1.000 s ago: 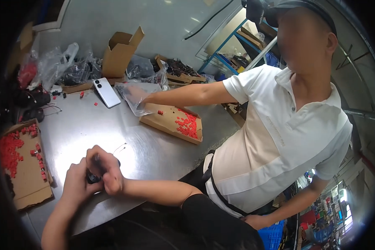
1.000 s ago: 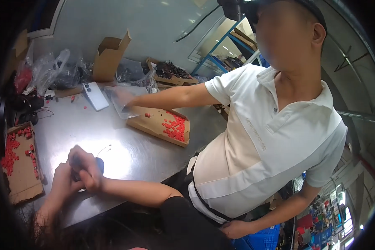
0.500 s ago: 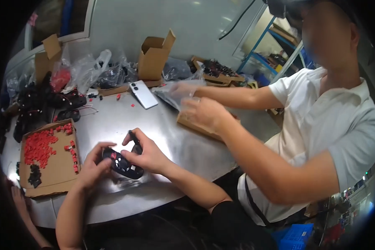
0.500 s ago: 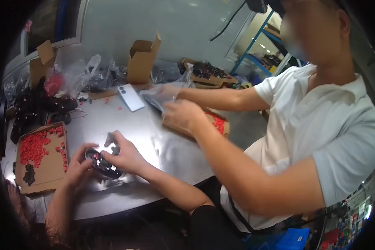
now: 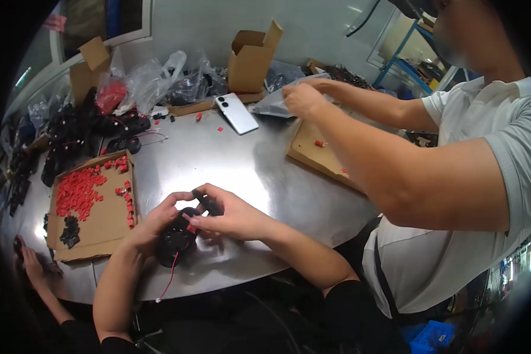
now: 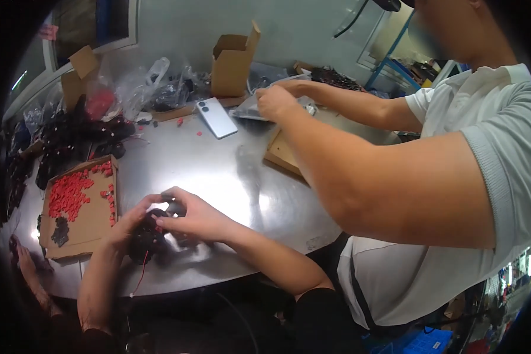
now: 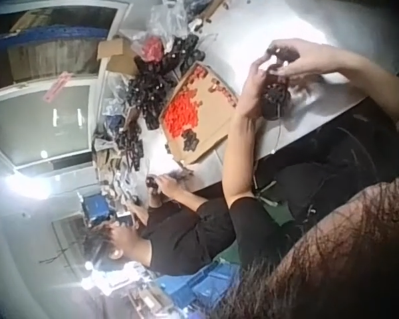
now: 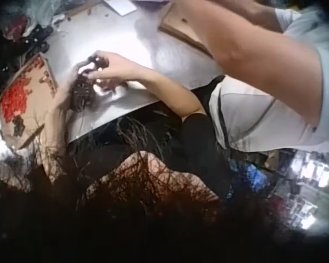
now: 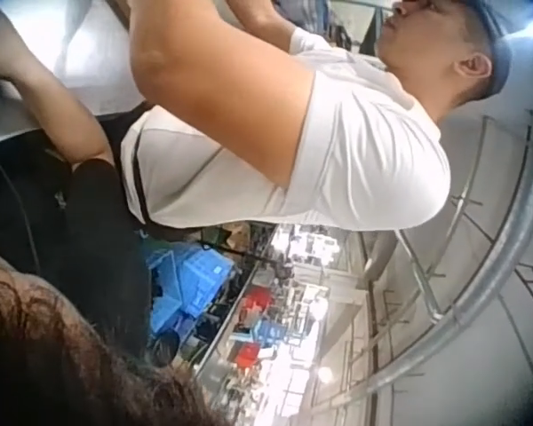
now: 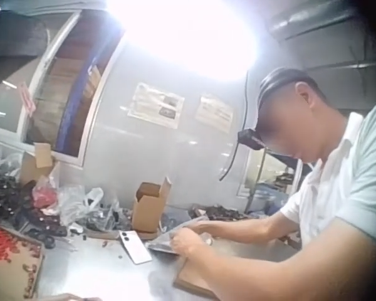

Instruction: Assembling small electronic components into a plastic housing and using pliers to secure or trim parts.

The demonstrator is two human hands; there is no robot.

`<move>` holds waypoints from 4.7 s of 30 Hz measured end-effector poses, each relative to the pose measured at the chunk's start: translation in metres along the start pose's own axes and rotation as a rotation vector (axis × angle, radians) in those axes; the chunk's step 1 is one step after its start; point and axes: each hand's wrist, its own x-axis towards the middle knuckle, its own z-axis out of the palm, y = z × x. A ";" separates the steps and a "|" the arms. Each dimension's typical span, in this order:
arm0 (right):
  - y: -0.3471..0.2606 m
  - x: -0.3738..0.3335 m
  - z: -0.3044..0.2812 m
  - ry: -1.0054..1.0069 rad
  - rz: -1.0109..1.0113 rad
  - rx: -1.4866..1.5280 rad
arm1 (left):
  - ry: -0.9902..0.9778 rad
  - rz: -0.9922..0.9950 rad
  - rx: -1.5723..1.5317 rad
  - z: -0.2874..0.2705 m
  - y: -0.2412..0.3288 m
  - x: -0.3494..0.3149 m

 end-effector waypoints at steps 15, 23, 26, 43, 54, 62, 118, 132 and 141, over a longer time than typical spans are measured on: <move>0.002 0.007 -0.004 0.298 0.181 -0.061 | 0.244 0.420 1.186 0.009 0.003 -0.009; -0.008 -0.006 -0.004 0.403 -0.698 0.053 | 0.130 0.357 1.394 0.011 -0.009 -0.009; 0.003 -0.007 0.003 0.279 -0.772 0.012 | 0.200 0.391 1.394 0.015 -0.021 -0.006; 0.000 -0.004 0.034 0.393 -0.566 -0.285 | 0.279 0.359 1.435 0.033 -0.028 -0.008; -0.003 -0.001 0.048 0.404 -0.370 -0.351 | 0.271 0.287 1.437 0.035 -0.027 -0.009; 0.005 -0.002 0.023 0.147 -0.846 -0.143 | 0.324 0.330 1.444 0.036 -0.029 -0.009; -0.007 0.061 0.016 -0.976 -0.350 0.174 | -0.099 0.464 1.388 -0.002 -0.029 0.016; -0.006 -0.018 0.016 0.237 -0.450 -0.031 | 0.264 0.410 1.537 0.040 -0.040 -0.005; 0.005 -0.015 0.014 0.144 -0.721 -0.219 | 0.335 0.454 1.593 0.044 -0.041 -0.004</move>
